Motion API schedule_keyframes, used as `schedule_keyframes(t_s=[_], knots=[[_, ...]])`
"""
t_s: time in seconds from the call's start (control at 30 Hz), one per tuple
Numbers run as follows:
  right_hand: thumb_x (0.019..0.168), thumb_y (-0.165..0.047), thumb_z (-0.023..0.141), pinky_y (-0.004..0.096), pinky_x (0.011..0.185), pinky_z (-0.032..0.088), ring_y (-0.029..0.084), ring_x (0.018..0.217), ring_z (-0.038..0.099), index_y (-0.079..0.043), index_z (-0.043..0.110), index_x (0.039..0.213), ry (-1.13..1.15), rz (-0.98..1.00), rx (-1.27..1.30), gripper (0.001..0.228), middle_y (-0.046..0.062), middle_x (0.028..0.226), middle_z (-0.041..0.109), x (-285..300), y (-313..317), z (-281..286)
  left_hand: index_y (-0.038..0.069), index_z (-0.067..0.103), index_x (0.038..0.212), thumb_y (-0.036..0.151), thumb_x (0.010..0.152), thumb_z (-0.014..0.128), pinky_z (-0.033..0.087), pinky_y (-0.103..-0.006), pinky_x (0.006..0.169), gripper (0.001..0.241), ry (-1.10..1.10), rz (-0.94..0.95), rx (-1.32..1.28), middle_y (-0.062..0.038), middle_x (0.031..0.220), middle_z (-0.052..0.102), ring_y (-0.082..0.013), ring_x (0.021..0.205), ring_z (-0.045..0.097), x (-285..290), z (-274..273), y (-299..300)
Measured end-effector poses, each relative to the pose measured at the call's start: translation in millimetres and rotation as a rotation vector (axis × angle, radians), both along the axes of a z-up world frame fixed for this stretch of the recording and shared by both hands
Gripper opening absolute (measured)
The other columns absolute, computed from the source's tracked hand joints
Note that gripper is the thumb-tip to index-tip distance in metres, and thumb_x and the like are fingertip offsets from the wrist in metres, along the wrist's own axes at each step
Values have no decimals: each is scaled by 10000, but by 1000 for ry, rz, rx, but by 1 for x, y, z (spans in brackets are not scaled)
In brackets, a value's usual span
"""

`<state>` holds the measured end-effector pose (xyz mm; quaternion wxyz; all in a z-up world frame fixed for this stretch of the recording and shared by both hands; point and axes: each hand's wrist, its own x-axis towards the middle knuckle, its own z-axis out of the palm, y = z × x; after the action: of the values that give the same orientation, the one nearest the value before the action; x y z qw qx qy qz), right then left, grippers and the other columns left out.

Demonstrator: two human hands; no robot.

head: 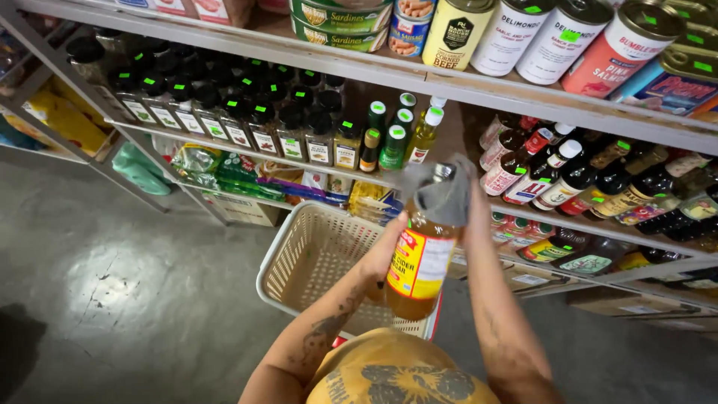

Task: Wiping glass bottles of condiments and vinegar with a cloth before placing them into a shopping basket in a grocery store aisle.

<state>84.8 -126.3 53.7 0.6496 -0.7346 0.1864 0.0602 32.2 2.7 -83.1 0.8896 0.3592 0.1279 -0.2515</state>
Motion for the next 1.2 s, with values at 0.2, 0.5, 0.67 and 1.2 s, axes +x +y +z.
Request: schedule_keyframes(t_s=[0.2,0.5,0.67,1.2], knots=[[993,-423,528,585,1218,225,515,1518,213,-166,669,1351,-1194,594,-670,463,244,1668,243,-98,-4,-41,84,539,1469,724,924,596,495,-423,1081,843,-162,364,140,-225,1376,609,-318,1191,645,56,-67,21],[881,-513,767,527,1054,483,374,1278,563,-140,332,1602,33,68,498,921,210,1474,490,-25,-74,-251,100,97,1628,455,988,624,468,-502,1085,902,-365,570,201,-281,1456,508,-331,1234,611,-8,80,4],[895,-525,698,523,1061,503,312,1223,648,-105,617,1377,168,-154,1183,645,156,1381,642,-72,-6,-130,67,219,1593,423,1010,575,293,-497,1205,770,-632,711,511,-240,1511,418,-347,1409,420,-22,121,-1],[936,-587,656,503,1242,249,381,1486,320,67,259,1553,-212,-27,10,983,324,1550,373,-79,-39,-115,103,510,1434,493,970,610,548,-405,958,614,-655,670,41,-144,1195,651,-187,1024,662,8,80,4]])
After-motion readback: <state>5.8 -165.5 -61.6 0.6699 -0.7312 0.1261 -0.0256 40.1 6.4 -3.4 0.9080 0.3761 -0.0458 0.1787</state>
